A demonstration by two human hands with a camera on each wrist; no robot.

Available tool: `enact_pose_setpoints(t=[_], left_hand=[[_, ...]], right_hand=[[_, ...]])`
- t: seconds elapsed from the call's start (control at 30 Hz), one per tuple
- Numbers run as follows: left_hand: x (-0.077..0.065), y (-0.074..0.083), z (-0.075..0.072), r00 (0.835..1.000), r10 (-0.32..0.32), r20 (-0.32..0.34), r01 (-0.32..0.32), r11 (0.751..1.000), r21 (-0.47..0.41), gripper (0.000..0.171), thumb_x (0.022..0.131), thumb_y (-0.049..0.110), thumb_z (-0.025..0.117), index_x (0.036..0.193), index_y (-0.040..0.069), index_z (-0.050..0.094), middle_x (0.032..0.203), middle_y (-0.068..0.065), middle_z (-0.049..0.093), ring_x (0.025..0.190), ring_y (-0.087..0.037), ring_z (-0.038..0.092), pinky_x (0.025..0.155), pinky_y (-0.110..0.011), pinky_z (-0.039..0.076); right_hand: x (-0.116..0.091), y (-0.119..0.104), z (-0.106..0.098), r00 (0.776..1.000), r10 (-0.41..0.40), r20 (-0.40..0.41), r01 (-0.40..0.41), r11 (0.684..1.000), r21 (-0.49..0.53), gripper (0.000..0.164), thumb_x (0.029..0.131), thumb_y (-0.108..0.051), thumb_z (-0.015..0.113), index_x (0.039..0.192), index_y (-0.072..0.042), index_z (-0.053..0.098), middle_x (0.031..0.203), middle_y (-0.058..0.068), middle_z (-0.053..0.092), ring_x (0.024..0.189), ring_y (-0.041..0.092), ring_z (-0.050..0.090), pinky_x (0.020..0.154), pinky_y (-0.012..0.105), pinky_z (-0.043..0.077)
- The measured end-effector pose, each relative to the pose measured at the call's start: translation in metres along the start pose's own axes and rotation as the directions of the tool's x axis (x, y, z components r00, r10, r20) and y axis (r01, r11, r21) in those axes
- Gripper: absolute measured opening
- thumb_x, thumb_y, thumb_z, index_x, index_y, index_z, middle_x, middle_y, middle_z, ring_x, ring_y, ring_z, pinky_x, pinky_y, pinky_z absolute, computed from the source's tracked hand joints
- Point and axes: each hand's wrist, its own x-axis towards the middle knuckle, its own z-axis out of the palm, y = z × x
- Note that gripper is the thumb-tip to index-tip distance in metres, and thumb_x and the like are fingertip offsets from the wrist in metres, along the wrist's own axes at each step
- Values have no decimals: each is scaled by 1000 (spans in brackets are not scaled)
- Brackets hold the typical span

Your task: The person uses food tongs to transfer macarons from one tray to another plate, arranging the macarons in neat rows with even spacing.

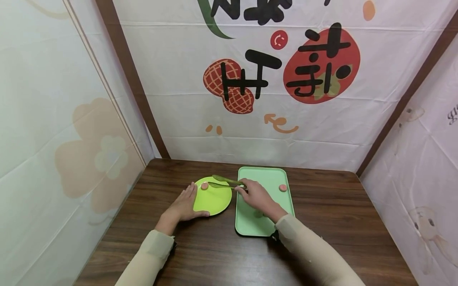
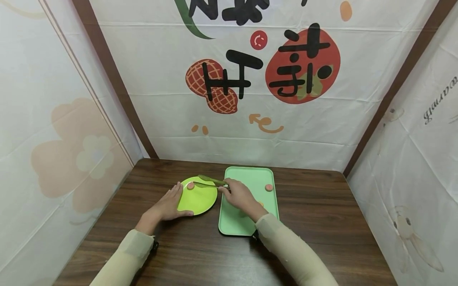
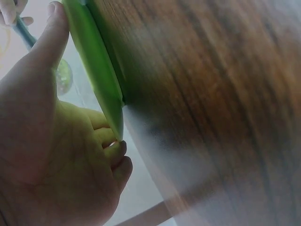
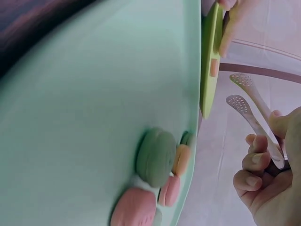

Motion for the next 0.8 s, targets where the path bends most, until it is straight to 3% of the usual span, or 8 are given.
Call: enact_pose_setpoints(t=[0.23, 0.4, 0.8], left_hand=[[0, 2, -1, 1000, -3, -7, 3, 1000, -5, 131, 89, 69, 77, 167, -13, 10, 175, -33, 3, 163, -48, 9, 134, -57, 14], [2, 0, 1, 1000, 3, -7, -3, 1000, -3, 132, 89, 71, 77, 166, -13, 10, 175, -33, 2, 163, -48, 8, 134, -57, 14], [2, 0, 1, 1000, 5, -13, -5, 1000, -5, 133, 88, 71, 77, 166, -13, 10, 175, -33, 3, 164, -47, 9, 133, -58, 15]], right_hand=[[-8, 10, -12, 999, 18, -38, -18, 1000, 14, 38, 111, -35, 63, 135, -7, 69, 105, 2, 75, 91, 16, 73, 73, 37, 59], [-17, 17, -20, 998, 54, -37, -53, 998, 18, 41, 111, -38, 62, 138, -8, 68, 106, 2, 76, 92, 17, 73, 75, 39, 61], [-36, 39, -35, 995, 42, -92, -41, 999, 16, 39, 111, -34, 63, 137, -6, 69, 108, 6, 78, 91, 17, 74, 75, 40, 61]])
